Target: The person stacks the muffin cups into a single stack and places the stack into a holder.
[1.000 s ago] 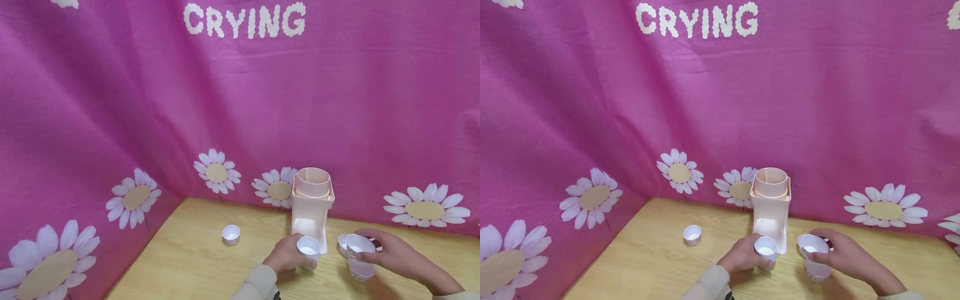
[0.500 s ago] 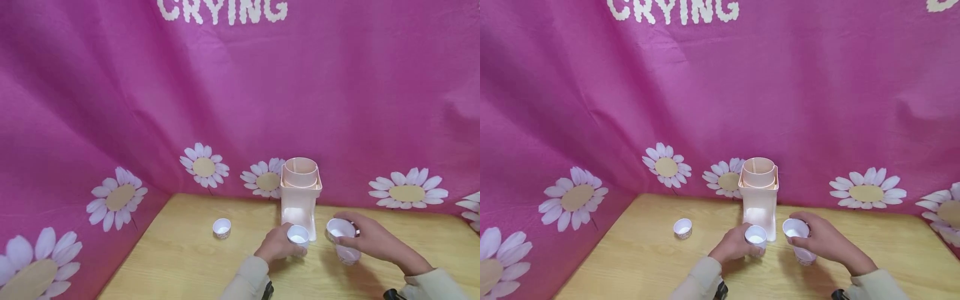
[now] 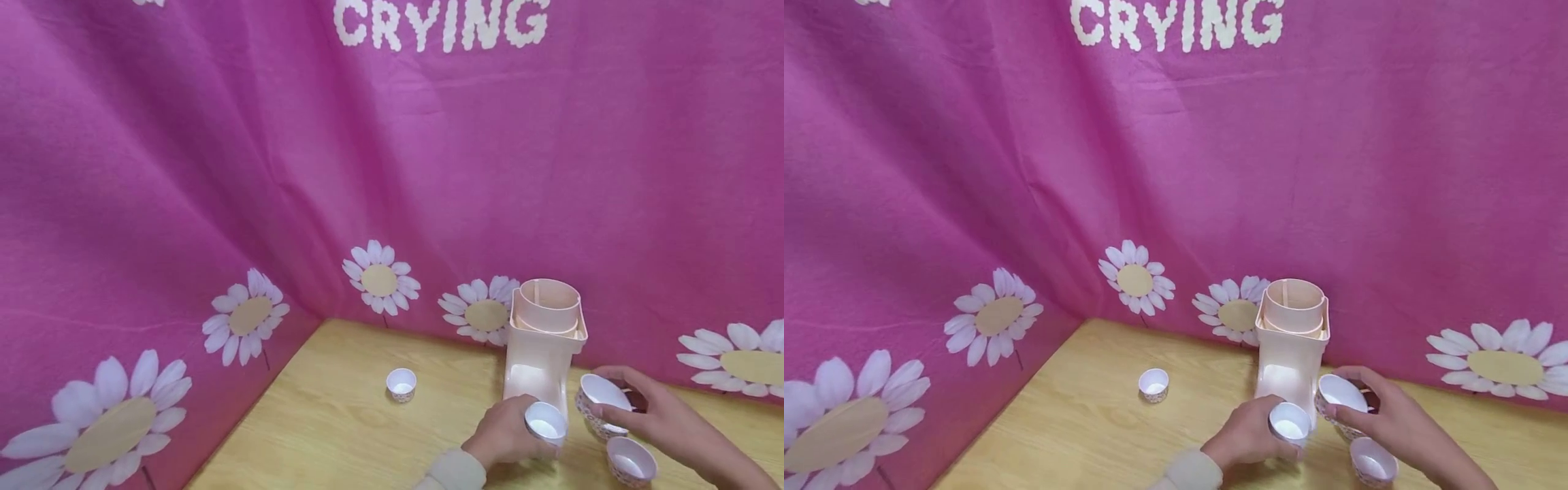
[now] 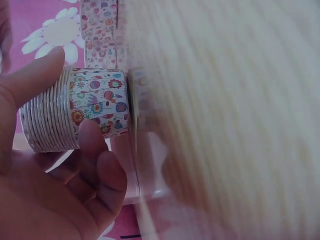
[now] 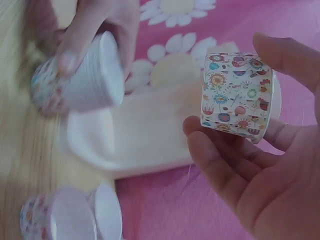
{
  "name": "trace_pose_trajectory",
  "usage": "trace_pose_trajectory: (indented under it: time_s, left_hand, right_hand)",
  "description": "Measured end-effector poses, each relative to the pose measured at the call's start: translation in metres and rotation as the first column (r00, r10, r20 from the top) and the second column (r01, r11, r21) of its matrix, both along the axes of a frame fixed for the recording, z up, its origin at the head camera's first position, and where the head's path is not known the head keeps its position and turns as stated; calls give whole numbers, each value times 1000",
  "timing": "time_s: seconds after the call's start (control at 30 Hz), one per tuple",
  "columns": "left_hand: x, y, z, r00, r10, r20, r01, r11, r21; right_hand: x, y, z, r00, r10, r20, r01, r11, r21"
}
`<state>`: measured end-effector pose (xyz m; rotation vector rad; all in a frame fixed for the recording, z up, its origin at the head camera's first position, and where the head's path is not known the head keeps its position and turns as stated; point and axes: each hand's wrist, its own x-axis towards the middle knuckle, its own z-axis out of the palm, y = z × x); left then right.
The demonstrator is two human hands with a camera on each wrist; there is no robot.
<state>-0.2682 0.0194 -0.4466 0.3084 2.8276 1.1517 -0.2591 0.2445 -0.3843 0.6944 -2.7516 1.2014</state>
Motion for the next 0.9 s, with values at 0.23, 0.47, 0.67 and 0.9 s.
trace_pose_trajectory:
  time_s: [0.23, 0.47, 0.67, 0.9]
  left_hand:
    - [4, 2, -2, 998, -53, -24, 53, 999, 11]
    - [-3, -3, 3, 997, -76, 6, 76, 997, 28]
    - [-7, -1, 0, 996, -70, 61, 65, 995, 76]
    - [-10, -1, 2, 995, -75, 72, 69, 995, 76]
  right_hand:
    - [5, -25, 9, 1000, -2, 0, 2, 998, 65]
    - [-3, -52, 6, 999, 24, -42, -21, 997, 68]
    - [-6, -62, -1, 993, 96, -64, -88, 989, 123]
    - [-11, -64, 0, 993, 100, -62, -87, 980, 178]
